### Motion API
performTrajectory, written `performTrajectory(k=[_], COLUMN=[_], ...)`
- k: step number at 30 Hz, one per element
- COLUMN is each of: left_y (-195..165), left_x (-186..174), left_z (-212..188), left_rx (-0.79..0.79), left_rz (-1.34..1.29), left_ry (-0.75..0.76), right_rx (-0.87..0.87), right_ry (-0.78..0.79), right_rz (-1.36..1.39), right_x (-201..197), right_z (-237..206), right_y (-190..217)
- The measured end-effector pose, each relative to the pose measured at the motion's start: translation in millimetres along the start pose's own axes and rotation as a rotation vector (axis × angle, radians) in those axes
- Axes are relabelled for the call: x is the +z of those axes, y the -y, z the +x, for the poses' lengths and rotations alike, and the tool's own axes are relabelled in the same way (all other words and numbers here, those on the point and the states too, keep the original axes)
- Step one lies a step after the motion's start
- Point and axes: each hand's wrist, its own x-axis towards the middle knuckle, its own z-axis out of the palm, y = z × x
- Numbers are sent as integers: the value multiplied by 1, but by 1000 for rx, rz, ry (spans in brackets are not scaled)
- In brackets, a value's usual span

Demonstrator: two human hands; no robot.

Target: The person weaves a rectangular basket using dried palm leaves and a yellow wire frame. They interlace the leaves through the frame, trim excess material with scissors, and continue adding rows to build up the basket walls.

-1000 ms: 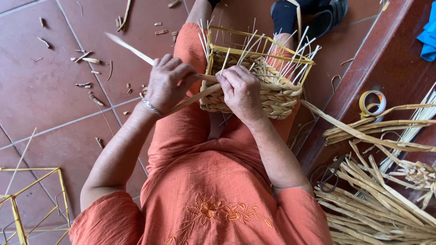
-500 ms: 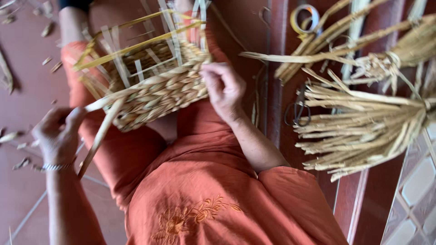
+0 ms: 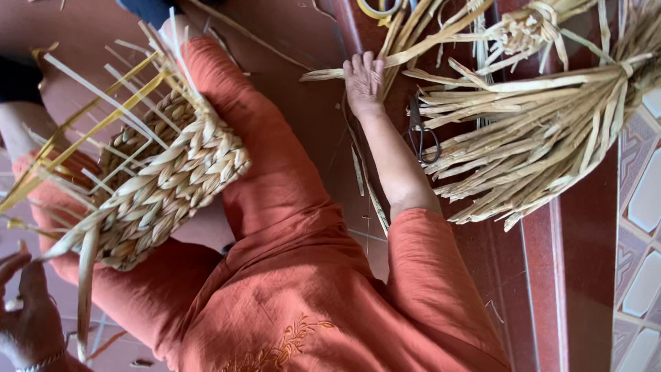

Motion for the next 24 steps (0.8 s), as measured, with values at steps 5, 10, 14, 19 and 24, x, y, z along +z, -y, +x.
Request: performTrajectory(k=[5,10,14,19,24], left_y=[7,19,18,13,17], left_x=[4,14,17,19,17], left_z=[7,13,13,13,14], left_rx=[222,248,253,265,298], left_rz=[130,130,119,166,224], left_ry=[30,64,72,60,57], right_rx=[-60,-42,344,970,920], right_ry=[-11,-474,-360,-732,-224], right_rz=[83,-35,284,1253,542], right_x=[-3,-10,0,22,29], right_z=[9,3,-24,-59,-81], right_y=[-22,-48,-92,-152,-186])
